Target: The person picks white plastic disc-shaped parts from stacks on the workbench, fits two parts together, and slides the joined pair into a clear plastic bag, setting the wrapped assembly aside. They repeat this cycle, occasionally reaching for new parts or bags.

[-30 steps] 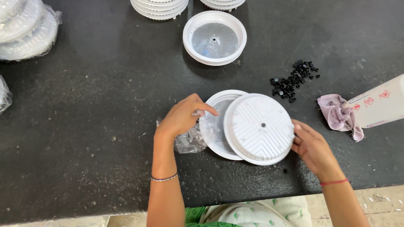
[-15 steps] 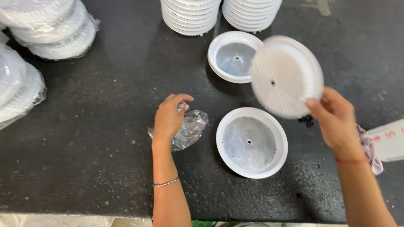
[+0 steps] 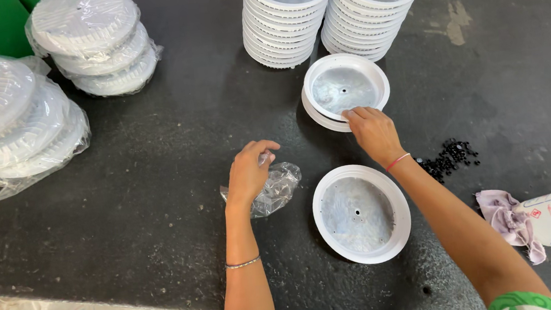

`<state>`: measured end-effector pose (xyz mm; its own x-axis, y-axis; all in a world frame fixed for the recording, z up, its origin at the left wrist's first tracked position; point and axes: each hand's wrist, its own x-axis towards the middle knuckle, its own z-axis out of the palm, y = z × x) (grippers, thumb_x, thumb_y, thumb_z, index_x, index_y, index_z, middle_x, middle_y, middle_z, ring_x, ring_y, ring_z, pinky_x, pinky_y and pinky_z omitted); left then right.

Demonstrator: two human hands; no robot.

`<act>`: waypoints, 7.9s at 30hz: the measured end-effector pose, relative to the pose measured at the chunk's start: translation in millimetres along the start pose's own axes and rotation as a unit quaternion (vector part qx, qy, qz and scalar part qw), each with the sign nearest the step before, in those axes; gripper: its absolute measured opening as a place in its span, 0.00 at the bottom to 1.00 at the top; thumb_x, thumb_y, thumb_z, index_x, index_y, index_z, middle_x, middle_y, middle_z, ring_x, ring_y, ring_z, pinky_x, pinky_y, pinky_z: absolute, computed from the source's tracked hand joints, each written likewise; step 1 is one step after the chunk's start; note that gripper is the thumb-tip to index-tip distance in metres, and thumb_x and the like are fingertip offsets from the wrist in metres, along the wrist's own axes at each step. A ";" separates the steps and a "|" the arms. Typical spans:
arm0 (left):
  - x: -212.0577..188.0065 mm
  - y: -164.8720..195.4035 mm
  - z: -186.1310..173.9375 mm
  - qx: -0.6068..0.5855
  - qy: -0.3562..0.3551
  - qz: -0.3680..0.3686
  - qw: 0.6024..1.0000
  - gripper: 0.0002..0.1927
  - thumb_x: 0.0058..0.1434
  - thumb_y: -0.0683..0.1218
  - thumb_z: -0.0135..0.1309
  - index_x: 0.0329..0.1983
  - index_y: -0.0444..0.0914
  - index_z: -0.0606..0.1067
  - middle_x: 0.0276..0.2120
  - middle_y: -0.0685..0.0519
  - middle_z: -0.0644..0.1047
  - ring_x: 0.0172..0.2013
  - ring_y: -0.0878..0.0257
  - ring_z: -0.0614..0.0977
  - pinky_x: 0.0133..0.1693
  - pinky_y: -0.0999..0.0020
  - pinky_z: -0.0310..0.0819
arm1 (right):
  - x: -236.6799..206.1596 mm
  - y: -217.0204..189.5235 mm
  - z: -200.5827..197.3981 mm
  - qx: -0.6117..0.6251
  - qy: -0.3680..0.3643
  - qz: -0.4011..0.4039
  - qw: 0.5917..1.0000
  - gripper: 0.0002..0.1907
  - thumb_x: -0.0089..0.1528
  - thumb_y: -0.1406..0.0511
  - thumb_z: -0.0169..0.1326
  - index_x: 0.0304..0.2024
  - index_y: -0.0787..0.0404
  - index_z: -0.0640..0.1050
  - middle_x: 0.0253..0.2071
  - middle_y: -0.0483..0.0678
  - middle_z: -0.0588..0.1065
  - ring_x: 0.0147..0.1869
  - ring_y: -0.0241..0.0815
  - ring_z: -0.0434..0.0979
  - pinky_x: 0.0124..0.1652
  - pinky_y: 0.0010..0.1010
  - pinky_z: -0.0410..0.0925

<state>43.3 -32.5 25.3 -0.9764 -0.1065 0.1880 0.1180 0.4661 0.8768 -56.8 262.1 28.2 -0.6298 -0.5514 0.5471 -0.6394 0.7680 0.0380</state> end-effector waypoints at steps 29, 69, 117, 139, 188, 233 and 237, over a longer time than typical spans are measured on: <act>-4.2 -0.4 24.7 0.042 -0.020 0.016 0.999 0.11 0.59 0.39 0.60 0.44 0.44 0.82 0.36 0.53 0.80 0.38 0.58 0.82 0.42 0.61 0.75 | -191.2 -182.5 -113.9 0.162 -0.044 0.148 0.975 0.23 0.60 0.65 0.60 0.58 0.60 0.75 0.62 0.49 0.74 0.66 0.50 0.72 0.65 0.46 0.61; 0.2 2.2 65.3 -0.162 -0.165 -0.212 0.949 0.31 0.69 0.65 0.44 0.45 0.35 0.82 0.36 0.50 0.84 0.39 0.64 0.83 0.45 0.69 0.74 | -183.3 -112.8 -58.3 0.800 0.176 0.480 0.315 0.20 0.69 0.60 0.50 0.58 0.67 0.73 0.53 0.49 0.79 0.56 0.38 0.80 0.56 0.33 0.73; -3.2 -7.2 76.1 0.078 -0.202 -0.109 0.970 0.32 0.57 0.69 0.54 0.45 0.38 0.82 0.41 0.44 0.84 0.44 0.52 0.85 0.47 0.57 0.76 | -104.3 -112.7 -78.1 0.222 -0.073 0.281 0.931 0.10 0.59 0.64 0.62 0.43 0.54 0.85 0.45 0.44 0.80 0.48 0.46 0.80 0.45 0.36 0.72; -2.6 1.8 72.0 0.093 -0.206 -0.120 0.967 0.30 0.57 0.69 0.54 0.47 0.41 0.82 0.42 0.45 0.83 0.46 0.51 0.84 0.48 0.57 0.75 | -114.6 -121.1 -89.6 0.176 -0.073 0.207 0.960 0.16 0.60 0.71 0.57 0.49 0.54 0.83 0.51 0.43 0.79 0.51 0.47 0.80 0.47 0.36 0.73; 14.0 -8.5 24.4 -0.064 0.105 -0.050 0.991 0.19 0.63 0.57 0.62 0.50 0.41 0.81 0.41 0.53 0.82 0.43 0.63 0.83 0.47 0.65 0.75 | -110.3 -48.6 -131.0 0.515 0.047 0.312 0.797 0.09 0.63 0.70 0.60 0.46 0.63 0.82 0.42 0.42 0.80 0.48 0.31 0.78 0.51 0.27 0.72; -43.4 -49.2 -3.1 0.296 0.278 0.069 0.911 0.19 0.52 0.32 0.53 0.44 0.41 0.81 0.53 0.53 0.81 0.59 0.49 0.72 0.59 0.48 0.58 | -171.0 -85.3 -63.0 0.167 0.059 0.209 0.962 0.11 0.64 0.69 0.55 0.48 0.59 0.80 0.58 0.51 0.76 0.62 0.55 0.74 0.60 0.43 0.67; -118.7 -69.4 -108.0 0.210 0.430 0.058 0.876 0.18 0.57 0.30 0.50 0.42 0.43 0.80 0.51 0.57 0.81 0.49 0.53 0.76 0.52 0.59 0.73 | -186.1 -75.9 -51.0 0.178 0.036 0.159 0.970 0.08 0.69 0.70 0.56 0.50 0.59 0.80 0.59 0.52 0.76 0.62 0.53 0.73 0.62 0.40 0.68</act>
<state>170.6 -147.1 -10.1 -0.4437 -0.5742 0.6881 -0.0457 0.7813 0.6225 131.5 323.0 -33.8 -0.7961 -0.2717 0.5407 -0.5378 0.7273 -0.4263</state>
